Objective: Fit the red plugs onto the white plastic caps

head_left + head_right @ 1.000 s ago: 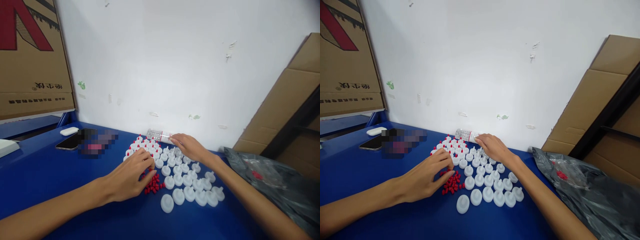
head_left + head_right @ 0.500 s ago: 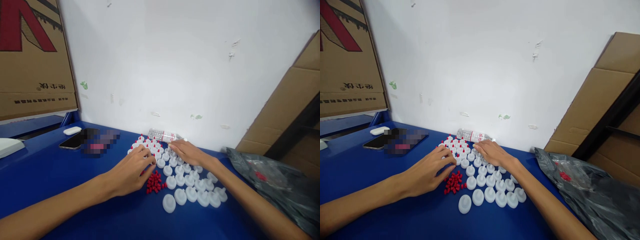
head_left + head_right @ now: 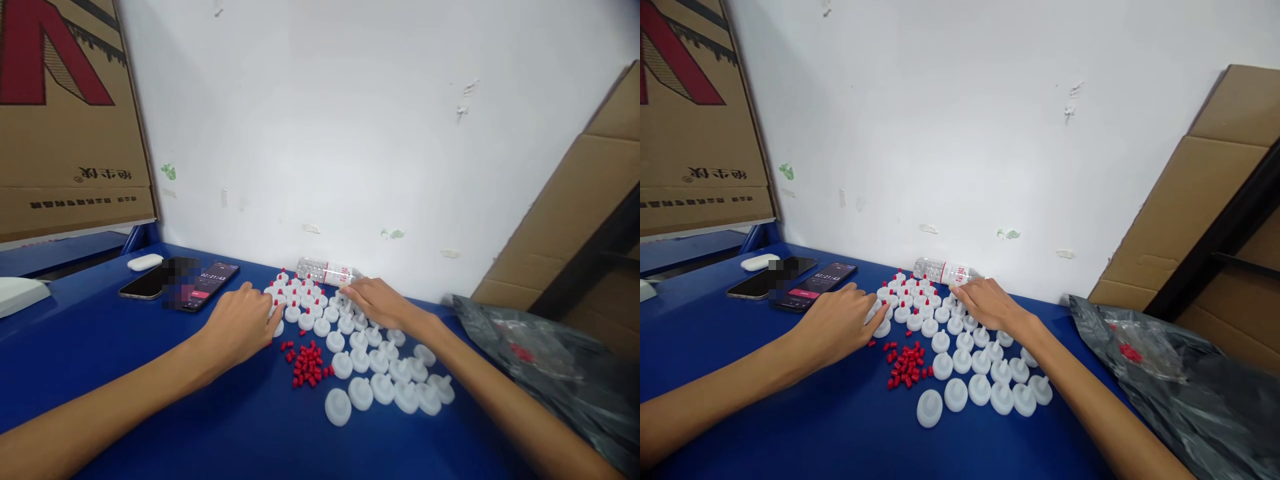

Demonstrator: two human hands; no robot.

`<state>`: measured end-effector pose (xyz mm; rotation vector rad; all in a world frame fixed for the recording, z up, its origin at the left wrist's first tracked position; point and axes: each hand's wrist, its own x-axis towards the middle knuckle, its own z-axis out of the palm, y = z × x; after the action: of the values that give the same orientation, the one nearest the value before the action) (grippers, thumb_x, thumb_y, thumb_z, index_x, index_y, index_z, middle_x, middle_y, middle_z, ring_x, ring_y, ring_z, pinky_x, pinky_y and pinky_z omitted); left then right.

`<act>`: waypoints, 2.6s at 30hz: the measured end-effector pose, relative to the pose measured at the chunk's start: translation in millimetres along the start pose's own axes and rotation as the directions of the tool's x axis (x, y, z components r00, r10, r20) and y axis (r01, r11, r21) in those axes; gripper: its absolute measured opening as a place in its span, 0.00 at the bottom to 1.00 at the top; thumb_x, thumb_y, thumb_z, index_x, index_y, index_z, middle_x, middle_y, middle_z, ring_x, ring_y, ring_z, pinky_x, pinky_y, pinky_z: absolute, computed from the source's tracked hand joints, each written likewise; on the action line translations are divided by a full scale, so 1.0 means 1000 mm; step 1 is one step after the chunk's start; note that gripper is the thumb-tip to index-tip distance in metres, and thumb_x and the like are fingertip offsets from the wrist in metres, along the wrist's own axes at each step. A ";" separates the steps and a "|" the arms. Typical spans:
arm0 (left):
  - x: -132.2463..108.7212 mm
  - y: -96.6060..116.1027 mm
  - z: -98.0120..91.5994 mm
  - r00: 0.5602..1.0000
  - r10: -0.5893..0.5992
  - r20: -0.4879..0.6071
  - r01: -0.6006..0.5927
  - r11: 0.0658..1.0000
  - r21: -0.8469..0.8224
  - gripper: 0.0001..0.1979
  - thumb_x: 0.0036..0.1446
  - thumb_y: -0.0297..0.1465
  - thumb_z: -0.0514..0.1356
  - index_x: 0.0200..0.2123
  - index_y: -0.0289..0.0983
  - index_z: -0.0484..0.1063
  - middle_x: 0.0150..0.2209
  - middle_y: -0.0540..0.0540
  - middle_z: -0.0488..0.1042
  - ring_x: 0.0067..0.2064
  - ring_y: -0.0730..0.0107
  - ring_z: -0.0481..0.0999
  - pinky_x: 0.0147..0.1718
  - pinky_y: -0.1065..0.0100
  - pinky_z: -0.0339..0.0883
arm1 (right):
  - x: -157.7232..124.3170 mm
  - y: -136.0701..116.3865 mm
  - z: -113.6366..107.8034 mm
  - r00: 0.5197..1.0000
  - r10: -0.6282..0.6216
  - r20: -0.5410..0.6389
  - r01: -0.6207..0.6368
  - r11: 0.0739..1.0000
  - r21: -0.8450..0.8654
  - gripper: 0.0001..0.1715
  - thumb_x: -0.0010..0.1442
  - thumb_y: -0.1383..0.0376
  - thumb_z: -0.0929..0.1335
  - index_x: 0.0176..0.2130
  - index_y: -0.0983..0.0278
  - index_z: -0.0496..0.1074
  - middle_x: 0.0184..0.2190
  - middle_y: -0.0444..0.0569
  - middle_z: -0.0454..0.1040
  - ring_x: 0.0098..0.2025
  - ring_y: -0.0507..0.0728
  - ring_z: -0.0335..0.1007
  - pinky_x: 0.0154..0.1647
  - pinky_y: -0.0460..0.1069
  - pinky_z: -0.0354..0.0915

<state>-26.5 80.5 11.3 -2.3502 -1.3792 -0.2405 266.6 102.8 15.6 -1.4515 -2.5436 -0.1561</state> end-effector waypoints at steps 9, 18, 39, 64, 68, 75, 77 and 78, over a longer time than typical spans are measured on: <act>-0.002 0.003 0.003 0.996 0.059 0.070 -0.052 0.994 -0.093 0.17 0.68 0.33 0.49 0.32 0.35 0.74 0.29 0.38 0.78 0.31 0.53 0.79 0.27 0.64 0.63 | 0.004 -0.003 -0.013 0.996 -0.007 -0.090 0.006 1.000 -0.007 0.34 0.75 0.52 0.50 0.34 0.63 0.74 0.32 0.53 0.77 0.37 0.60 0.74 0.44 0.54 0.62; -0.007 0.007 -0.005 0.859 0.049 -0.509 -0.332 0.811 -0.481 0.09 0.68 0.30 0.52 0.43 0.37 0.71 0.30 0.49 0.73 0.30 0.68 0.73 0.30 0.68 0.61 | -0.007 -0.078 -0.041 0.944 -0.244 -0.221 0.282 0.946 0.160 0.37 0.63 0.46 0.70 0.64 0.58 0.63 0.59 0.49 0.73 0.60 0.59 0.67 0.60 0.54 0.61; -0.006 0.011 -0.002 0.961 0.149 -0.235 -0.272 0.677 -0.684 0.17 0.72 0.34 0.46 0.28 0.38 0.58 0.27 0.52 0.64 0.30 0.69 0.61 0.32 0.65 0.54 | -0.003 -0.052 -0.044 0.901 -0.254 -0.351 0.224 0.966 -0.126 0.11 0.71 0.64 0.64 0.53 0.59 0.68 0.51 0.48 0.78 0.48 0.57 0.75 0.58 0.57 0.59; -0.005 0.016 0.021 0.956 0.285 -0.075 -0.270 0.742 -0.613 0.13 0.72 0.36 0.51 0.42 0.39 0.74 0.37 0.46 0.76 0.41 0.62 0.77 0.41 0.65 0.67 | -0.009 -0.042 -0.047 0.971 -0.127 0.200 0.099 0.984 0.145 0.08 0.62 0.61 0.71 0.38 0.59 0.81 0.34 0.44 0.82 0.33 0.54 0.75 0.35 0.48 0.63; -0.005 0.016 0.021 0.951 0.303 -0.065 -0.276 0.734 -0.620 0.12 0.72 0.37 0.51 0.41 0.40 0.72 0.36 0.47 0.75 0.39 0.63 0.76 0.38 0.66 0.65 | -0.008 -0.042 -0.048 0.969 -0.126 0.215 0.092 0.983 0.161 0.09 0.62 0.64 0.69 0.39 0.58 0.81 0.34 0.43 0.82 0.33 0.54 0.76 0.34 0.47 0.63; -0.004 0.016 0.023 0.947 0.307 -0.095 -0.289 0.683 -0.671 0.10 0.72 0.36 0.53 0.42 0.40 0.71 0.38 0.48 0.76 0.40 0.65 0.75 0.40 0.66 0.65 | -0.009 -0.039 -0.049 0.968 -0.106 0.228 0.073 0.986 0.149 0.09 0.61 0.64 0.69 0.37 0.59 0.82 0.32 0.44 0.82 0.32 0.55 0.76 0.35 0.49 0.64; -0.003 0.015 0.024 0.946 0.303 -0.112 -0.297 0.678 -0.672 0.08 0.71 0.34 0.55 0.42 0.39 0.72 0.40 0.47 0.76 0.43 0.63 0.74 0.43 0.64 0.65 | -0.009 -0.040 -0.048 0.966 -0.112 0.234 0.077 0.986 0.151 0.09 0.61 0.65 0.69 0.35 0.59 0.82 0.31 0.44 0.82 0.31 0.55 0.76 0.35 0.49 0.65; -0.003 0.015 0.024 0.947 0.301 -0.114 -0.297 0.683 -0.667 0.07 0.70 0.33 0.55 0.42 0.39 0.73 0.41 0.46 0.76 0.45 0.62 0.74 0.45 0.63 0.66 | -0.009 -0.040 -0.047 0.965 -0.114 0.236 0.079 0.985 0.152 0.09 0.61 0.65 0.69 0.35 0.60 0.82 0.31 0.44 0.82 0.32 0.55 0.76 0.36 0.49 0.65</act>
<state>-16.4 82.0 -15.5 -3.1267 -0.9629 -0.7551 242.8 65.4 60.0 -1.3685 -2.7556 0.1986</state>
